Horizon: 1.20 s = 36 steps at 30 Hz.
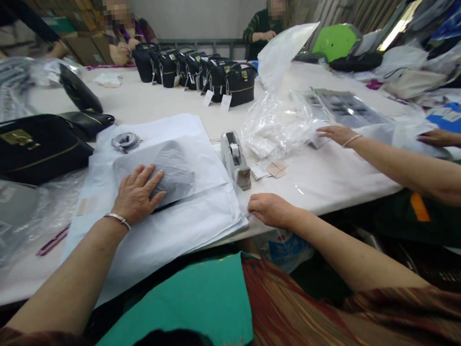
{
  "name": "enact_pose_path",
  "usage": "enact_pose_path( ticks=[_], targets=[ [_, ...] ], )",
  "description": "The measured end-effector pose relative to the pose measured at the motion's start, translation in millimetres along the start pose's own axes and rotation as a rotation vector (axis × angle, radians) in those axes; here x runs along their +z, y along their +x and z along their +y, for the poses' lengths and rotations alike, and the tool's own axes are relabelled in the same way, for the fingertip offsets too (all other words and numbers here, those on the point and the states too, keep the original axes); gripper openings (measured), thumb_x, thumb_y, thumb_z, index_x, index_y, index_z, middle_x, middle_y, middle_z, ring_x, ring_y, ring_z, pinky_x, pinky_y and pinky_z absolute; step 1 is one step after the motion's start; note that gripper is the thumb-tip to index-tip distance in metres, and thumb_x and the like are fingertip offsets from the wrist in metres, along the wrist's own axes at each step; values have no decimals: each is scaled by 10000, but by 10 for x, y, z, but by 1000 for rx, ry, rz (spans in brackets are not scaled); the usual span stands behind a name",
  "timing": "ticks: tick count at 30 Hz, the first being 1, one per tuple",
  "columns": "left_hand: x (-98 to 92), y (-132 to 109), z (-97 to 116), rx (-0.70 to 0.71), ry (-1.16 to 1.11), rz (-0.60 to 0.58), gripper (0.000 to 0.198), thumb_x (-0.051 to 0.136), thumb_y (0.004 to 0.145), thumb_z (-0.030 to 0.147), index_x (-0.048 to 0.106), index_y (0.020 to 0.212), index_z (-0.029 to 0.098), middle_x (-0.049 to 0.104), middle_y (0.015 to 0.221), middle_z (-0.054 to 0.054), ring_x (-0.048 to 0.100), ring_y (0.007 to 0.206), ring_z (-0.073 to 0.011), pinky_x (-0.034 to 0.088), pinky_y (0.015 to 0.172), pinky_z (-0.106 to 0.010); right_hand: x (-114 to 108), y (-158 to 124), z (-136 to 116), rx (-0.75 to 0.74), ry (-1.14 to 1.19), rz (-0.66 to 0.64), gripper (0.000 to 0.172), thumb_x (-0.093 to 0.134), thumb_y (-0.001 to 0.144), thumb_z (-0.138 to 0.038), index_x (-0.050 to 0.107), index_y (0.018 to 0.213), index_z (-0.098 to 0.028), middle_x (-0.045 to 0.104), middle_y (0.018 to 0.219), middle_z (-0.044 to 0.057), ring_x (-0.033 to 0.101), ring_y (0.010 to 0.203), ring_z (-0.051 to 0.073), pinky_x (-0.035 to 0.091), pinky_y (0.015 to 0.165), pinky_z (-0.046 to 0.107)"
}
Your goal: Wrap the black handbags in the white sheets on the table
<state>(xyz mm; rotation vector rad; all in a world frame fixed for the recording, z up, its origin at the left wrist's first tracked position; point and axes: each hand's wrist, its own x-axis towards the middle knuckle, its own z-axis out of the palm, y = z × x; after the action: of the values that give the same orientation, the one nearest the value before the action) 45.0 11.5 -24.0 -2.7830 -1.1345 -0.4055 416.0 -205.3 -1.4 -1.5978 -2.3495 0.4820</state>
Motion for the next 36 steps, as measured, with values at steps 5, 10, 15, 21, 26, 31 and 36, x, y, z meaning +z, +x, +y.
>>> enact_pose_path(
  ticks=[5,10,15,21,26,31,36],
  targets=[
    [6,0,-6,7,-11,10,605,470,974,497,457,1521,240,346,1638,-108,254,1523,-366,232,1183,-575,145,195,-253,282,180,218,161,608,924,-288,669,1027,-181,700,992,64,645,808,168,491,743,272],
    [17,-5,-23,-4,-40,10,610,484,964,495,450,1525,260,346,1640,-101,256,1523,-367,228,1185,-580,313,440,-419,554,59,102,582,780,788,-469,596,1234,-143,680,1143,156,656,1021,278,503,869,354],
    [22,-8,-26,-2,-57,25,611,478,962,494,452,1528,264,350,1636,-109,264,1518,-378,235,1177,-604,350,585,-238,830,287,126,513,705,848,-520,640,1190,-142,722,938,92,688,892,233,511,772,302],
    [4,-16,-15,-18,-65,21,618,486,952,487,436,1538,294,355,1634,-99,271,1517,-381,247,1176,-615,425,636,-176,770,461,244,184,690,809,-310,703,902,-152,736,824,52,681,765,190,491,661,253],
    [16,-22,-33,-10,-50,25,613,484,959,497,438,1534,287,343,1642,-89,256,1526,-361,243,1188,-586,347,527,-161,729,212,320,192,565,874,-292,706,811,-178,725,769,48,661,735,187,464,665,264],
    [-21,-13,-10,-19,-59,-10,603,498,956,487,445,1527,298,340,1645,-81,256,1525,-358,230,1189,-581,295,427,-85,723,-2,126,169,563,900,-237,722,884,-181,750,858,73,673,797,192,441,686,261],
    [-67,-15,33,-34,-80,-43,624,524,951,478,443,1533,269,327,1649,-97,237,1528,-374,208,1184,-592,229,271,-81,657,-287,13,176,539,936,-250,703,931,-186,732,834,100,665,779,236,395,650,290]
  ],
)
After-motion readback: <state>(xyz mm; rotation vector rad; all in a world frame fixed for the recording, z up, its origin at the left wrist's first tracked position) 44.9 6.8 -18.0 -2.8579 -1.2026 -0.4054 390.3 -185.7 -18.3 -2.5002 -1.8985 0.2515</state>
